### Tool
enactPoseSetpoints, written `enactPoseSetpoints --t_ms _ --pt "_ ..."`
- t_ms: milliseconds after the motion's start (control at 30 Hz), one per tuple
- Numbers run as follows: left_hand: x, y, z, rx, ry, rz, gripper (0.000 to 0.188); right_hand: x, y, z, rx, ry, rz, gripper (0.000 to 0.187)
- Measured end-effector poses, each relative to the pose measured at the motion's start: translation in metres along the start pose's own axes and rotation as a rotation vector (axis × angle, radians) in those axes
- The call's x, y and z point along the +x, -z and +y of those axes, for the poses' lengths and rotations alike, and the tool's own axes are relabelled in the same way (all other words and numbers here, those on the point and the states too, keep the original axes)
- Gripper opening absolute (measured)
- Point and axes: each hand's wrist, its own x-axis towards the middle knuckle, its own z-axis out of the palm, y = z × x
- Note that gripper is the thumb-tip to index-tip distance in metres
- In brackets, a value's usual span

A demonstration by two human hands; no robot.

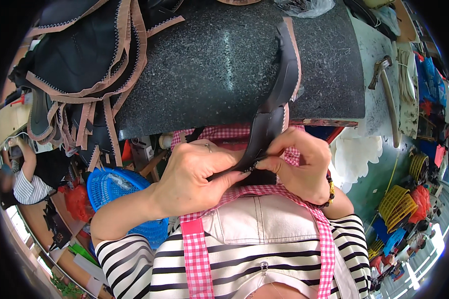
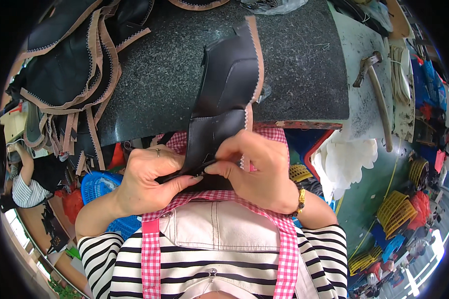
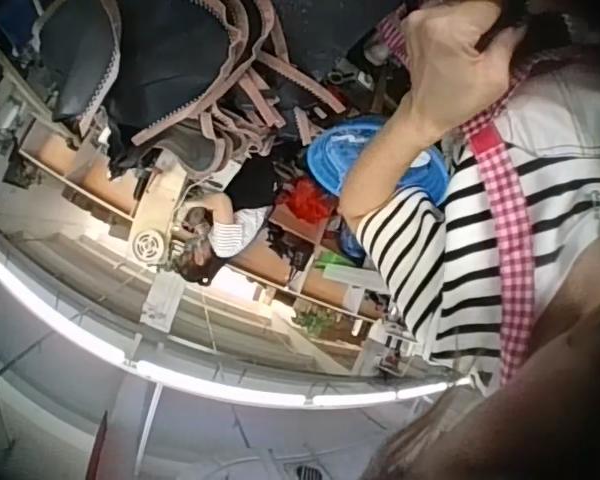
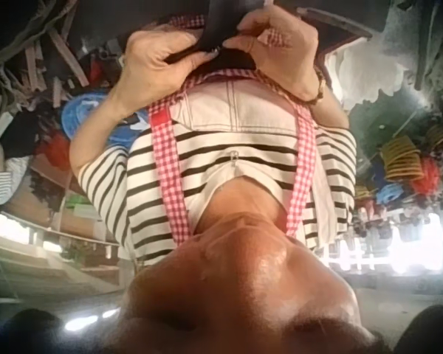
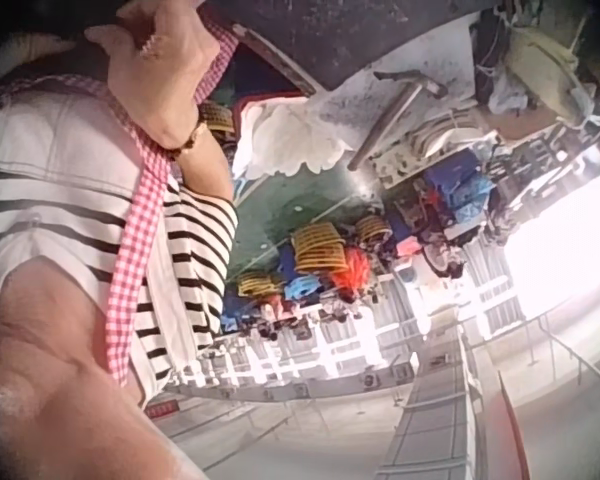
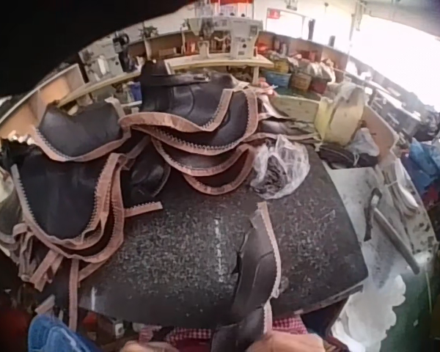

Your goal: The person is assembling shoe components in a workshop. They repeatedly pick up black shoe parts, attach small metal fasteners to the edges, and use a hammer to secure them. The person handles the parts one at a time, moving them between a work surface and a pile of finished components.

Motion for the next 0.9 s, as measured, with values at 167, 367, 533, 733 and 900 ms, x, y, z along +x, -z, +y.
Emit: enactPoseSetpoints --t_ms 167,367,533,733,900 --pt "0.020 0.024 0.047 0.800 -0.438 0.132 0.018 0.032 0.043 -0.025 -0.179 0.392 0.074 0.035" --pt "0.059 0.003 0.007 1.586 -0.629 0.051 0.039 0.052 0.076 -0.069 -0.531 0.337 0.237 0.013" --pt "0.040 -0.029 -0.068 1.211 -0.501 0.254 0.041 0.103 0.021 0.035 -0.276 -0.109 -0.376 0.025" --pt "0.024 -0.017 -0.067 1.049 -0.408 0.222 0.042 0.124 0.020 0.030 -0.391 -0.335 -0.493 0.035" --pt "0.027 -0.017 -0.070 1.052 -0.410 0.192 0.042 0.125 0.016 0.031 -0.381 -0.387 -0.479 0.034"
